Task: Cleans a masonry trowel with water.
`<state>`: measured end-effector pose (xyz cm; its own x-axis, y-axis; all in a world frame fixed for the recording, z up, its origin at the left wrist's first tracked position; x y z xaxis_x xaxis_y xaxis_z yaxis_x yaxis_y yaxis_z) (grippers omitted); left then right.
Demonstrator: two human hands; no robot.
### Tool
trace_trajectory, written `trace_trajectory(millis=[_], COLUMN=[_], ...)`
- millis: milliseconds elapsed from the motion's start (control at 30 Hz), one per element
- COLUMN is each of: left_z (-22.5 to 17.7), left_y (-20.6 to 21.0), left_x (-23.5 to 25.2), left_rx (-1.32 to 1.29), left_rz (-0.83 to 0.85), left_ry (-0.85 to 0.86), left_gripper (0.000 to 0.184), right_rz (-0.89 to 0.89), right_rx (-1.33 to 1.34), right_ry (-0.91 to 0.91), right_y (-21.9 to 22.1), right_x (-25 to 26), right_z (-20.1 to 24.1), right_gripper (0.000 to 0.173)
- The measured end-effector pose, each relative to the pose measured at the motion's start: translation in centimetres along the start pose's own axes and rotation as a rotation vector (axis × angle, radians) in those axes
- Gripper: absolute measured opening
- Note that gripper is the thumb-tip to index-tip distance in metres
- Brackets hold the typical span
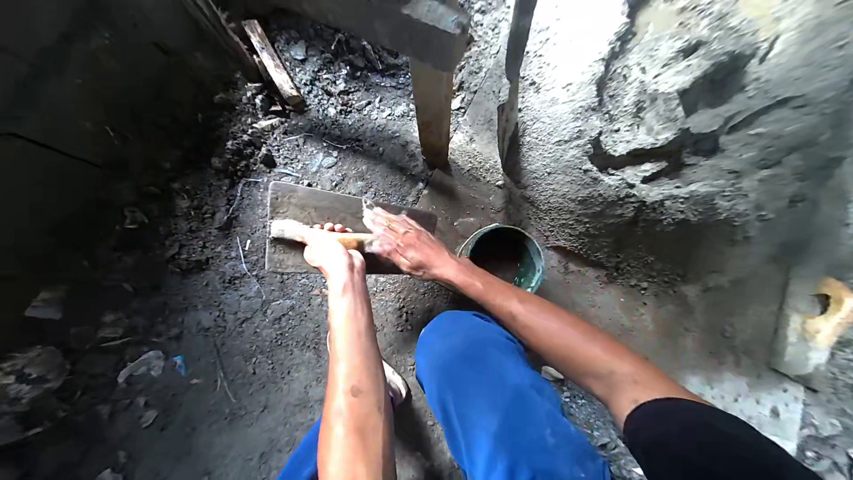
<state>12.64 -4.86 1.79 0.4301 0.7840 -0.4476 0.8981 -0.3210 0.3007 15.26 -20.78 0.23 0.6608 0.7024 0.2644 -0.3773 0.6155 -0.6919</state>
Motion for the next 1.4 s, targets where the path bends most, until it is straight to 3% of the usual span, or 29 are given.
trace_trajectory(millis=[100,200,367,500,567,633,700,800,867,1033,1167,1267,1333,1400], left_z=[-2.2,-4.3,-7.0,-6.7,-6.4,-6.2,-5.8,-5.6,-6.7,-6.1,-3.2,-2.4,-2.4,-2.7], left_y=[-1.0,-2.9,-3.9,-3.6,-3.7,-3.6,-3.6,-4.1,-4.3,-6.2,-8.4,-10.0,-10.8,-10.6], left_x=[2.0,4.4,6.1,6.3,6.3,6.4,6.3,5.5,4.8,6.8,8.9,9.3,9.2,8.5], left_rx=[-0.047,-0.051,-0.128,-0.104,-0.098,-0.119,-0.143,-0.182,-0.139,0.264,0.208,0.140,0.178,0.310], left_rz=[-0.004,-0.035,-0.019,0.027,0.095,0.261,0.487,0.708,0.727,0.539,0.534,0.520,0.507,0.507], left_ry=[-0.002,0.082,0.141,0.161,0.172,0.201,0.198,0.204,0.245,0.236,0.300,0.213,0.197,0.219], left_gripper=[0.039,0.042,0.047,0.060,0.060,0.052,0.043,0.029,0.019,0.029,0.027,0.045,0.045,0.047], right_rz=[0.072,0.199,-0.161,-0.368,-0.198,0.249,0.604,0.823,0.882,0.803,0.689,0.695,0.607,0.404], right_rx=[-0.358,-0.461,-0.237,-0.143,-0.147,-0.098,-0.088,-0.124,-0.105,-0.109,-0.121,-0.106,0.070,0.447], right_ry=[0.084,0.272,0.095,0.310,0.564,0.847,0.996,1.121,1.175,1.293,1.319,1.340,1.427,1.543], right_y=[1.9,1.0,-5.3,-10.1,-9.9,-7.9,-5.4,-2.8,-1.9,-2.2,-2.6,-2.2,-1.9,-2.7], right_x=[-4.4,-7.6,-7.2,-12.4,-16.3,-18.9,-19.6,-18.8,-18.5,-19.3,-19.8,-19.7,-20.1,-19.6], right_z=[-3.9,-6.2,-2.1,-2.0,-4.0,-7.2,-10.2,-13.7,-15.4,-16.1,-15.4,-15.9,-16.6,-15.6], right_gripper=[0.061,0.061,0.042,0.028,0.031,0.036,0.040,0.048,0.048,0.044,0.049,0.047,0.042,0.033])
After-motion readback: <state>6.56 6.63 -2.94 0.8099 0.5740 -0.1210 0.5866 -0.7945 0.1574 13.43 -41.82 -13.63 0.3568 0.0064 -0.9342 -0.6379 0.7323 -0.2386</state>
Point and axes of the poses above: each hand's wrist, its own x-axis towards the middle knuckle, its own y-axis out of the palm, z = x × y, the point moved 5 cm from there along x, towards the middle knuckle, and after that the axes turned 1 degree about -x, right-handed, at the moved point
